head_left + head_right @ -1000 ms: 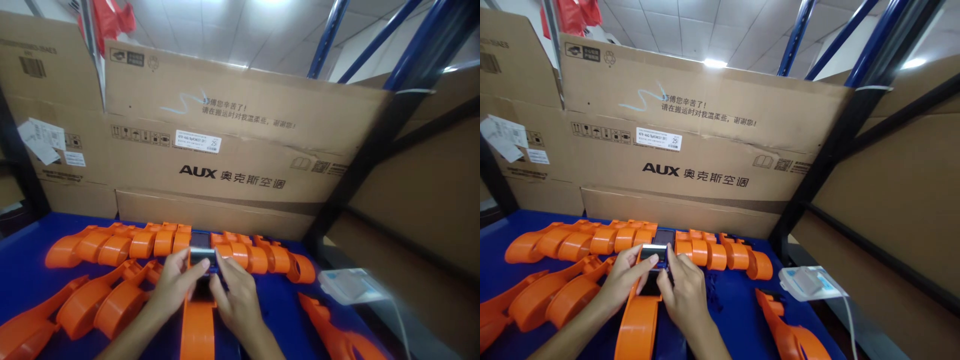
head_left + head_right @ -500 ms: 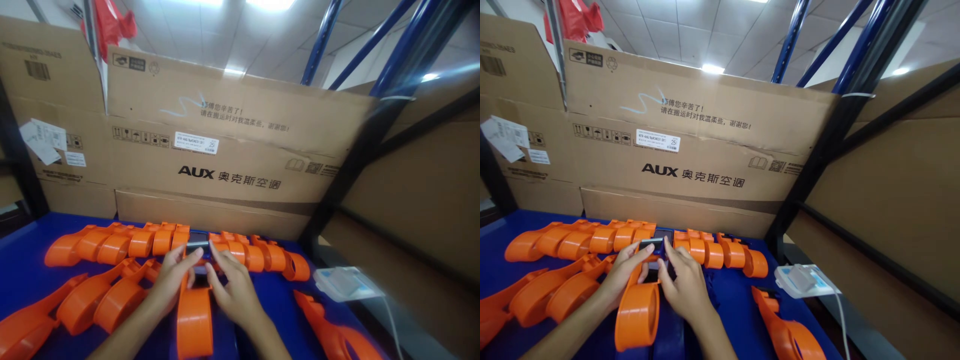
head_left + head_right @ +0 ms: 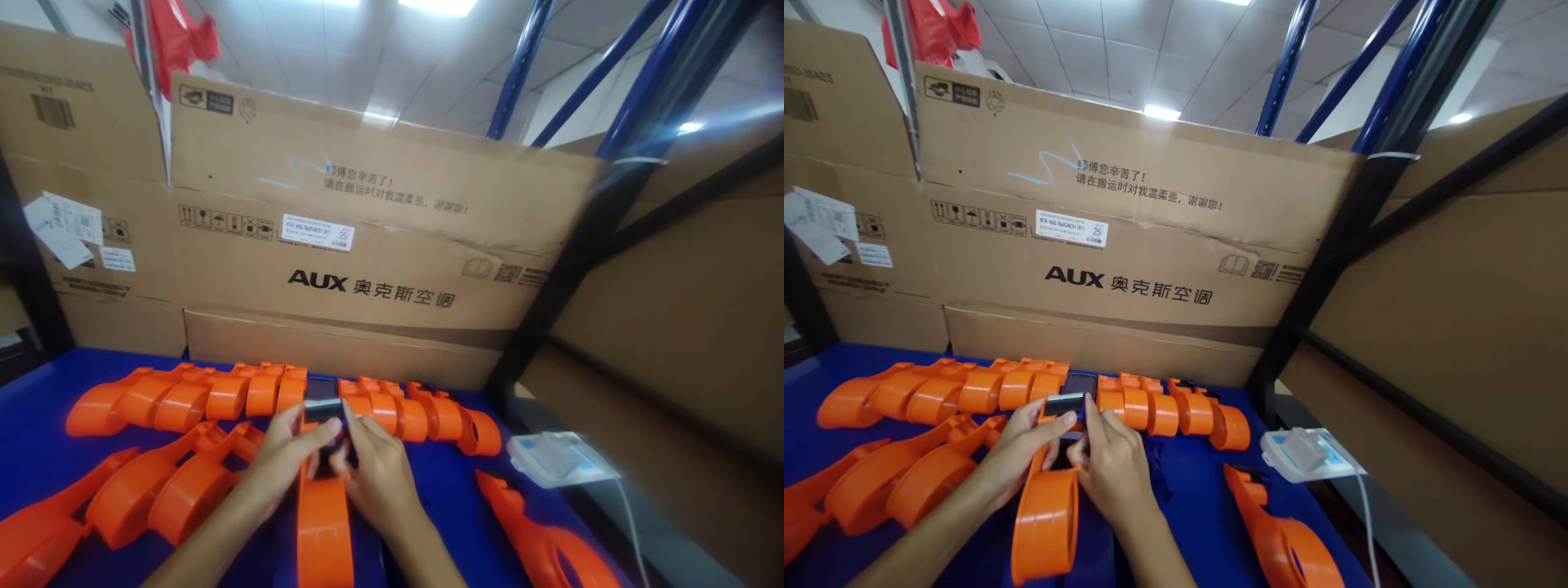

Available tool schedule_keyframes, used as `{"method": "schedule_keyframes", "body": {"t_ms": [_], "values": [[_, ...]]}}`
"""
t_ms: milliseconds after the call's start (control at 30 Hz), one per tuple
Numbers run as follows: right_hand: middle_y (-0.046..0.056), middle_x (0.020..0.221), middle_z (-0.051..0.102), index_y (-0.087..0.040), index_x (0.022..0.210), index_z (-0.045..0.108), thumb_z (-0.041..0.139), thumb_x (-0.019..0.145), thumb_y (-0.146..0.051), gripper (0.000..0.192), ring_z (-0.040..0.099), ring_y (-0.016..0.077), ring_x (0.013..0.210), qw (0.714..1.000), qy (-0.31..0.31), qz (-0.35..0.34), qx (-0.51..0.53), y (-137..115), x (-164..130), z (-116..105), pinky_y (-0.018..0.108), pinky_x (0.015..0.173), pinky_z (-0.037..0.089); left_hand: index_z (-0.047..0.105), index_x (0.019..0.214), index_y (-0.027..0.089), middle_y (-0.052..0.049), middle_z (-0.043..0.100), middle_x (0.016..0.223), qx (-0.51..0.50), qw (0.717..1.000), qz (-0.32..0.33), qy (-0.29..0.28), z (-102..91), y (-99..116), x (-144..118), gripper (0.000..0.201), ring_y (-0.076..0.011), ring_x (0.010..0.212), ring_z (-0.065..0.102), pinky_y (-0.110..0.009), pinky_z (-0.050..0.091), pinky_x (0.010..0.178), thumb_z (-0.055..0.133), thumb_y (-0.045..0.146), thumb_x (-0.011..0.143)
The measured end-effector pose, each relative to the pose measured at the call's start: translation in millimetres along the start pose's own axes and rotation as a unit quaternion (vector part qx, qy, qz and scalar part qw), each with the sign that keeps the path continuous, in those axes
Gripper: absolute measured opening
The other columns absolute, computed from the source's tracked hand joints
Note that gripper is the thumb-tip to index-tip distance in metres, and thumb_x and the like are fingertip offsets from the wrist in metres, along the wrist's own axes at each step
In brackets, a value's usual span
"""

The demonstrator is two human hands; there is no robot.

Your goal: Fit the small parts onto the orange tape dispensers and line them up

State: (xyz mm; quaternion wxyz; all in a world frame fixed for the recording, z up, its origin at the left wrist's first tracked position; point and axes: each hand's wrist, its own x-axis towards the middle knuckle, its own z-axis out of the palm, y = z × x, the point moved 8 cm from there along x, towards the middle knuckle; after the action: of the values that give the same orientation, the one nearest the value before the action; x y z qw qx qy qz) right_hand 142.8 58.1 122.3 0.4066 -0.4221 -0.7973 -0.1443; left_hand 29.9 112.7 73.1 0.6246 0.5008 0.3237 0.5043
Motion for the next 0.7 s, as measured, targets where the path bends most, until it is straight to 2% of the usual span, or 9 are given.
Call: {"method": "schedule_keyframes", "body": {"t_ms": [133,300,500,633,700], "values": [[0.008,0.081,0.065,-0.01,0.148,0.039,0.048,0.086,-0.007,0.063,0.063,0.0194,0.069,1.0,-0.001,-0.008,-0.001,-0.9,-0.3,0.7,0.029,0.062,0.057,0.064,0.091,0.015,0.006,0.053,0.052,0.006,1.0,0.001,0.01,-0.6,2.3,-2.0,0.034,-0.0044,0.039,0.04,-0.017,0.031,0.041,0.078,0.042,0.076],[0.009,0.082,0.067,-0.01,0.151,0.034,0.047,0.088,-0.007,0.064,0.063,0.0205,0.071,1.0,0.015,-0.023,-0.001,-3.2,-1.1,0.5,0.03,0.062,0.058,0.063,0.092,0.015,0.006,0.054,0.057,0.008,1.0,0.007,0.005,0.5,6.3,-4.5,0.034,-0.0035,0.039,0.039,-0.018,0.03,0.042,0.076,0.043,0.077],[0.009,0.083,0.068,-0.011,0.152,0.032,0.047,0.089,-0.01,0.064,0.064,0.0208,0.073,0.999,0.009,-0.028,0.014,-0.7,2.9,-3.4,0.032,0.065,0.058,0.064,0.095,0.016,0.007,0.052,0.052,0.005,1.0,0.01,0.002,-4.0,4.9,-1.0,0.036,-0.0048,0.037,0.038,-0.018,0.03,0.04,0.077,0.043,0.076],[0.01,0.091,0.07,-0.016,0.147,0.042,0.052,0.09,-0.014,0.058,0.064,0.0222,0.081,0.998,-0.015,-0.039,0.054,2.2,7.7,-8.2,0.035,0.069,0.058,0.063,0.093,0.016,0.008,0.047,0.045,0.026,0.999,0.035,0.029,-11.4,4.6,2.2,0.036,-0.006,0.035,0.036,-0.019,0.028,0.039,0.074,0.048,0.077],[0.01,0.089,0.07,-0.016,0.141,0.05,0.057,0.09,-0.018,0.051,0.063,0.022,0.078,0.996,-0.004,-0.022,0.083,5.7,8.3,-12.1,0.035,0.067,0.057,0.063,0.091,0.016,0.008,0.045,0.043,0.038,0.998,0.044,0.026,-10.7,4.4,2.2,0.036,-0.006,0.034,0.035,-0.019,0.025,0.038,0.07,0.051,0.081]]}}
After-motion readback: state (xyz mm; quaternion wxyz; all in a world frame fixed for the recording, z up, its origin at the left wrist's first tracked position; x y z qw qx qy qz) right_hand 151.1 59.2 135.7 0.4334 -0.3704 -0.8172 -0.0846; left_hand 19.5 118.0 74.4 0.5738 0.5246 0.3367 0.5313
